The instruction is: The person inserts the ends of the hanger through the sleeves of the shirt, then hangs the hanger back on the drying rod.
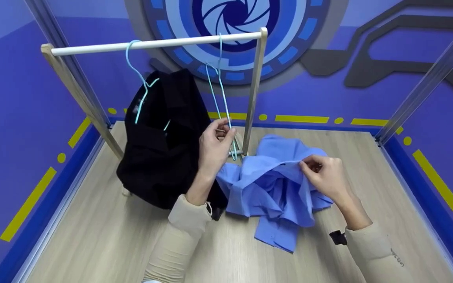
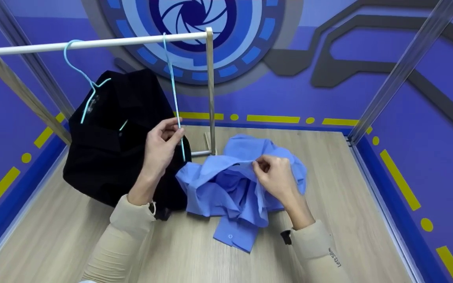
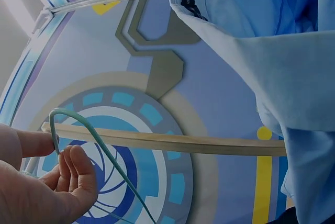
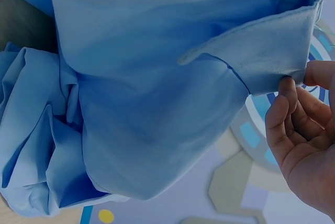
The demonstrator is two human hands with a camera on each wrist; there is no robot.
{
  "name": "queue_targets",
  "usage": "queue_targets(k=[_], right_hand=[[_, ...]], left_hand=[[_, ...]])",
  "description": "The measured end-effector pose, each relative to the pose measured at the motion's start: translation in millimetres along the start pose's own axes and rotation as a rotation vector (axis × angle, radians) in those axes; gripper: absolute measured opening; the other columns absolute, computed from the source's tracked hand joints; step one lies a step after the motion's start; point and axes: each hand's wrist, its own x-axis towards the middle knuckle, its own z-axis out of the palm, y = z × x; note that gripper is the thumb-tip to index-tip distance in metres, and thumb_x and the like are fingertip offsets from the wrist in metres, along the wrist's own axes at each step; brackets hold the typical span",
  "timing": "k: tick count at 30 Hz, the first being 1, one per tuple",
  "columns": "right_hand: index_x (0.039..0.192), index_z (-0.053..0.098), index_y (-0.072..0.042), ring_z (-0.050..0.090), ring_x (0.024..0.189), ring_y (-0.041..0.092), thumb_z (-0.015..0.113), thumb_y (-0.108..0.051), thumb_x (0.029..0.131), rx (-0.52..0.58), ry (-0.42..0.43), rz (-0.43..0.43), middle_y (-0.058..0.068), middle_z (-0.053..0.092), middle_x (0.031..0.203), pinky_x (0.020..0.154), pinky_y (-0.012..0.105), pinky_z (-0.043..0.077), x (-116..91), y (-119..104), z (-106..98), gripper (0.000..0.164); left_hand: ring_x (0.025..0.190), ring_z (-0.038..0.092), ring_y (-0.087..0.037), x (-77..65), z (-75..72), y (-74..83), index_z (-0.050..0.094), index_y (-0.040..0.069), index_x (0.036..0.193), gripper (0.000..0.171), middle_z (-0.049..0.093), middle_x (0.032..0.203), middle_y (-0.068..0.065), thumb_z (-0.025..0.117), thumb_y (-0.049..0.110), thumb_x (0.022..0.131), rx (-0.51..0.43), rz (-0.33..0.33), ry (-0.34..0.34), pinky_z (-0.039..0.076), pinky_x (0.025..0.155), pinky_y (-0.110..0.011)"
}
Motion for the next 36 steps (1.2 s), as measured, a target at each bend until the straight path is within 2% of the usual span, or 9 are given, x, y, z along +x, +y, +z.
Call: queue_targets(k=[6, 12, 17, 23, 30, 36], right_hand=[[0.078, 0.077, -0.007, 0.054, 0.055, 0.007, 0.080, 0.000, 0.084, -0.009, -0.010, 0.017, -0.005, 0.065, 0.064, 0.053, 0.017, 0.041, 1, -2, -2, 0.010], [0.079, 0.077, -0.006, 0.055, 0.055, 0.007, 0.080, 0.000, 0.084, -0.012, -0.009, 0.015, -0.003, 0.066, 0.065, 0.054, 0.016, 0.041, 1, -1, -2, 0.009], [0.079, 0.077, -0.006, 0.056, 0.056, 0.007, 0.080, 0.000, 0.084, -0.013, -0.012, 0.017, -0.003, 0.067, 0.065, 0.054, 0.016, 0.042, 1, 0, -1, 0.009], [0.080, 0.077, -0.006, 0.057, 0.056, 0.008, 0.080, 0.000, 0.084, -0.012, -0.017, 0.021, -0.003, 0.067, 0.066, 0.055, 0.016, 0.043, 2, 0, -2, 0.008], [0.079, 0.077, -0.005, 0.057, 0.056, 0.008, 0.080, 0.001, 0.084, -0.002, -0.010, 0.016, -0.004, 0.067, 0.066, 0.055, 0.014, 0.043, 1, 0, -2, 0.008], [0.077, 0.076, -0.006, 0.055, 0.055, 0.007, 0.079, 0.001, 0.083, 0.008, 0.014, -0.013, -0.006, 0.066, 0.065, 0.054, 0.015, 0.041, 1, 2, 0, 0.010]], left_hand=[[0.083, 0.066, -0.020, -2.2, -5.8, -0.8, 0.071, -0.005, 0.118, 0.025, 0.066, 0.094, -0.006, 0.072, 0.001, 0.094, -0.001, 0.028, 0.002, 0.052, 0.075, -0.028], [0.082, 0.066, -0.021, -4.6, -13.8, -0.6, 0.071, -0.005, 0.118, 0.025, 0.066, 0.094, -0.007, 0.072, 0.000, 0.094, 0.017, 0.047, 0.013, 0.054, 0.075, -0.028], [0.085, 0.065, -0.021, -6.1, -23.3, -0.5, 0.073, -0.003, 0.118, 0.024, 0.068, 0.098, -0.008, 0.071, 0.000, 0.095, 0.016, 0.031, 0.012, 0.054, 0.077, -0.027], [0.086, 0.067, -0.023, -5.9, -34.3, 0.0, 0.072, -0.005, 0.119, 0.024, 0.068, 0.099, -0.011, 0.070, -0.003, 0.095, -0.006, 0.019, 0.010, 0.056, 0.075, -0.026], [0.085, 0.066, -0.021, -5.9, -44.0, 0.6, 0.071, -0.006, 0.119, 0.023, 0.066, 0.099, -0.011, 0.067, -0.004, 0.096, 0.007, 0.002, 0.012, 0.058, 0.072, -0.034], [0.087, 0.065, -0.022, -5.3, -51.5, 0.8, 0.072, -0.004, 0.118, 0.021, 0.066, 0.100, -0.011, 0.066, -0.002, 0.098, 0.011, -0.004, 0.036, 0.054, 0.070, -0.023]])
